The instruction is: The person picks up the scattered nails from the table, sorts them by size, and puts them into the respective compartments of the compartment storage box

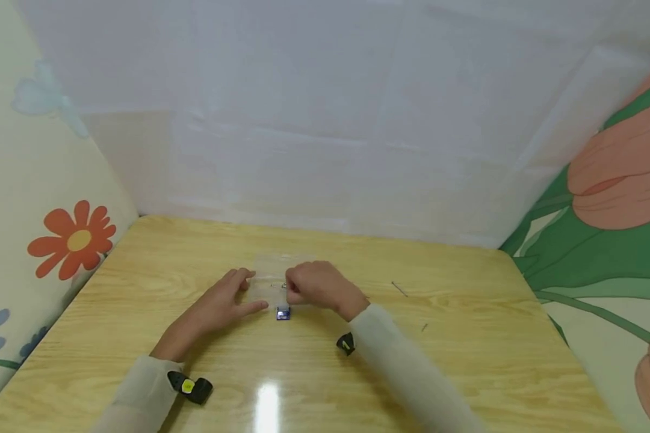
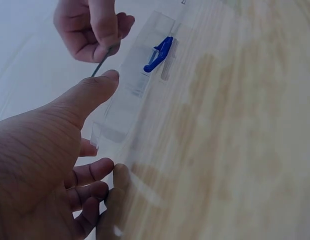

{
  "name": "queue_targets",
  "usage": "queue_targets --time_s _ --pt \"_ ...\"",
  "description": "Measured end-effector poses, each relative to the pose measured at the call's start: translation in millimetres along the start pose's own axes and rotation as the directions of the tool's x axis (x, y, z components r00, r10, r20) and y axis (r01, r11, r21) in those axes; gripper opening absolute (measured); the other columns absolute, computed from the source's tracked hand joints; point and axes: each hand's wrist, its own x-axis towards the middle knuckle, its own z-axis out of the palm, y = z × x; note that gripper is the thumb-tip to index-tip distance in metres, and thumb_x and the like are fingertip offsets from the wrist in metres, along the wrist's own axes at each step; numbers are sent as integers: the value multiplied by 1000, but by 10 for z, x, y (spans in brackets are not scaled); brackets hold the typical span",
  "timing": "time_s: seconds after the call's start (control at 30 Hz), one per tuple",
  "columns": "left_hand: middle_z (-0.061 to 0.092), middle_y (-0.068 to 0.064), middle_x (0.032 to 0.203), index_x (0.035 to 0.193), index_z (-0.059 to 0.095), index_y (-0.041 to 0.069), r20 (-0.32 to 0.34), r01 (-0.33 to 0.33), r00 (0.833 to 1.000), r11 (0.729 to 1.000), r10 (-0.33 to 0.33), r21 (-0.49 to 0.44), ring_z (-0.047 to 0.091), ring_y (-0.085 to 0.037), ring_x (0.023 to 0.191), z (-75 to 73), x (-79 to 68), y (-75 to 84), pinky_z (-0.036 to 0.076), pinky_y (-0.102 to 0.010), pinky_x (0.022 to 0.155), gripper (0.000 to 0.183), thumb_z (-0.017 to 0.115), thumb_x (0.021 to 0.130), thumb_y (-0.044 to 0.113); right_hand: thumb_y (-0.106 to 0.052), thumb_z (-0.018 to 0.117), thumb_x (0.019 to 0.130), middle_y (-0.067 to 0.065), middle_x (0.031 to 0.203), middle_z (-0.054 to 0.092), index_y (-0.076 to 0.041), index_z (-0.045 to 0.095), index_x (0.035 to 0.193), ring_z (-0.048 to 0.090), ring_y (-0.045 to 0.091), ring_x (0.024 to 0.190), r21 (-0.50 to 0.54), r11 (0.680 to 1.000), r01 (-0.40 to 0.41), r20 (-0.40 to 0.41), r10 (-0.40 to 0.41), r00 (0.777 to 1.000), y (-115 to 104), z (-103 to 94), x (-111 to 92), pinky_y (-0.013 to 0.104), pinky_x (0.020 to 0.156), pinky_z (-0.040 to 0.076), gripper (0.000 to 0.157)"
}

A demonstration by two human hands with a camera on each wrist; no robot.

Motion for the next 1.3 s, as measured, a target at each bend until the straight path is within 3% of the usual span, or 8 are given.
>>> queue_targets --time_s 0.27,0.6,0.83,1.07,1.3 --pt "55 -17 122 142 47 1 1 9 1000 1000 -9 -1 57 -34 111 4 -22 -31 46 -56 94 80 72 92 59 -10 64 91 -11 73 56 -21 63 84 47 4 62 82 996 26 -6 -26 1000 -120 -8 61 23 60 41 13" --pt "55 -15 119 142 47 -1 0 -12 1000 1000 12 0 56 -33 107 -13 -16 -26 46 -56 92 79 73 93 56 -11 66 91 -9 76 56 -19 64 84 48 6 65 64 998 -2 -60 6 998 -72 -32 -56 22 60 40 11" --pt "55 -16 120 143 46 -2 -6 23 1000 1000 -23 -4 56 -34 110 -13 -47 -16 45 -57 95 81 74 92 54 -12 63 95 -11 80 58 -19 67 89 51 5 69 75 997 -28 -97 35 995 36 0 -209 22 63 44 10" --pt "55 -15 119 142 47 -2 -9 7 1000 1000 -6 9 56 -34 108 -9 -69 -34 45 -58 94 81 72 93 57 -18 63 100 -12 89 65 -20 70 95 58 3 77 137 987 -89 -122 106 987 199 16 -436 25 72 50 9" --pt "55 -14 120 143 47 -2 -6 7 1000 1000 -6 21 56 -34 110 -32 -74 -42 45 -58 95 81 72 93 57 -19 64 100 -12 88 65 -20 70 95 58 5 76 123 981 -153 -165 172 971 366 28 -661 28 69 50 8"
